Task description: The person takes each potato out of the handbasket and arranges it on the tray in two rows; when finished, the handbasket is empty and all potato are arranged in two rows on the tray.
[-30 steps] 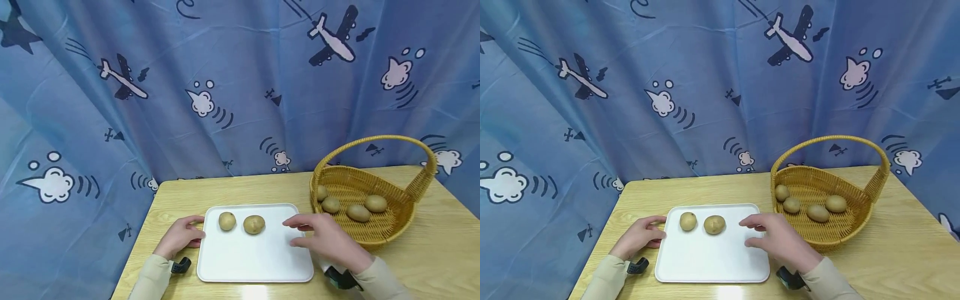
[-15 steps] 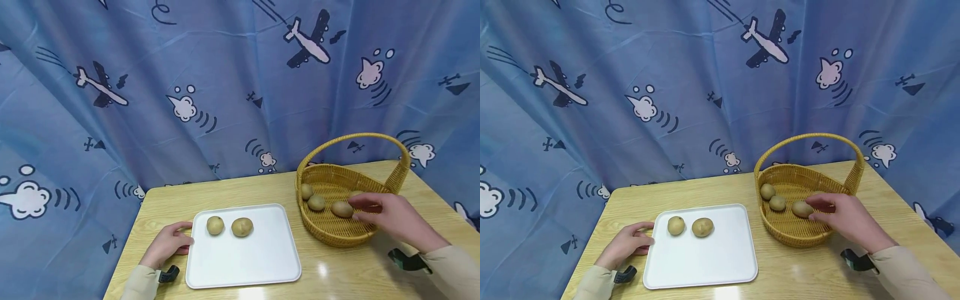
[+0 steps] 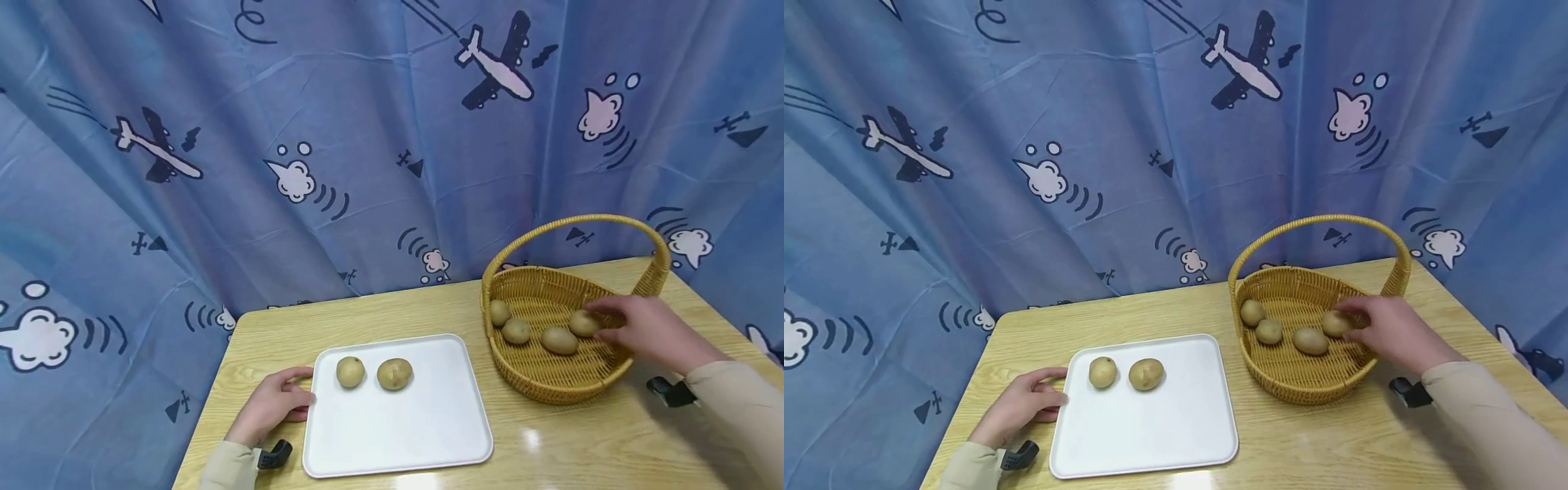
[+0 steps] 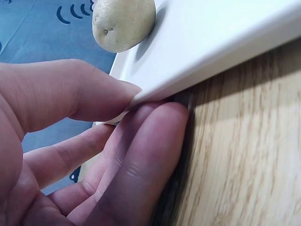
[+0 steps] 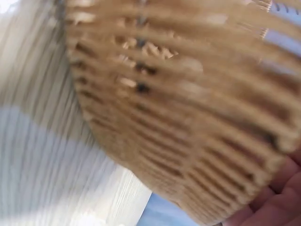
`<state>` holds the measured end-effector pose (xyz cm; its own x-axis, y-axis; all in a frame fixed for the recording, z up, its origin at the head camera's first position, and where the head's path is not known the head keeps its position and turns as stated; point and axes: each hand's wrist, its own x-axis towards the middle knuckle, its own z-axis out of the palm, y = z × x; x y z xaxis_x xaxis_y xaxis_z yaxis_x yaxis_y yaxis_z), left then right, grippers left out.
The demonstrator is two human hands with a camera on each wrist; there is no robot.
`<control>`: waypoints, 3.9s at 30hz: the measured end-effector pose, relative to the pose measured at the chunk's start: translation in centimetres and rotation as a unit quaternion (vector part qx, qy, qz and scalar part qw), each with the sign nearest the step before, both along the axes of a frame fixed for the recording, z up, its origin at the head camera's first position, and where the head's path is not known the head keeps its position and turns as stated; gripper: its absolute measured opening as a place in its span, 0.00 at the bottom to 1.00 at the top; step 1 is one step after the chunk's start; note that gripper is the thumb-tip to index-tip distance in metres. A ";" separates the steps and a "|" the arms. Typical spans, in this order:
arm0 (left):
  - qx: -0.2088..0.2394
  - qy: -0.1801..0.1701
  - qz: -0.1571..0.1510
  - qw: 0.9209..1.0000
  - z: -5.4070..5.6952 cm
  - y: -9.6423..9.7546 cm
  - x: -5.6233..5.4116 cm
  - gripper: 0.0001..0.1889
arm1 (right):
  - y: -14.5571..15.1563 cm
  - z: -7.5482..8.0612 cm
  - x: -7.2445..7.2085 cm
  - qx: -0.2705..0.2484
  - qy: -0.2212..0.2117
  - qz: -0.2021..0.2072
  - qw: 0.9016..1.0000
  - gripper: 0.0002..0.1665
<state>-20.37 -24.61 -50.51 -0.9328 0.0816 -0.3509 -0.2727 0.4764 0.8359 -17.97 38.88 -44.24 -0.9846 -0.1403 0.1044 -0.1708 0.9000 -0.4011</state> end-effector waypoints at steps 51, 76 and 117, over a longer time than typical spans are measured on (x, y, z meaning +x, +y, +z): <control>0.021 0.003 -0.007 1.000 0.4 -0.2 -0.2 0.34 | -4.3 2.3 0.6 0.012 0.013 0.010 1.000 0.31; 0.043 -0.004 -0.013 0.999 0.9 0.3 -0.8 0.32 | -22.0 1.1 1.1 -0.115 0.029 0.058 0.991 0.25; 0.031 -0.002 -0.001 1.000 0.2 -0.6 -0.1 0.32 | -25.3 -3.2 -0.4 -0.043 0.002 0.020 0.999 0.24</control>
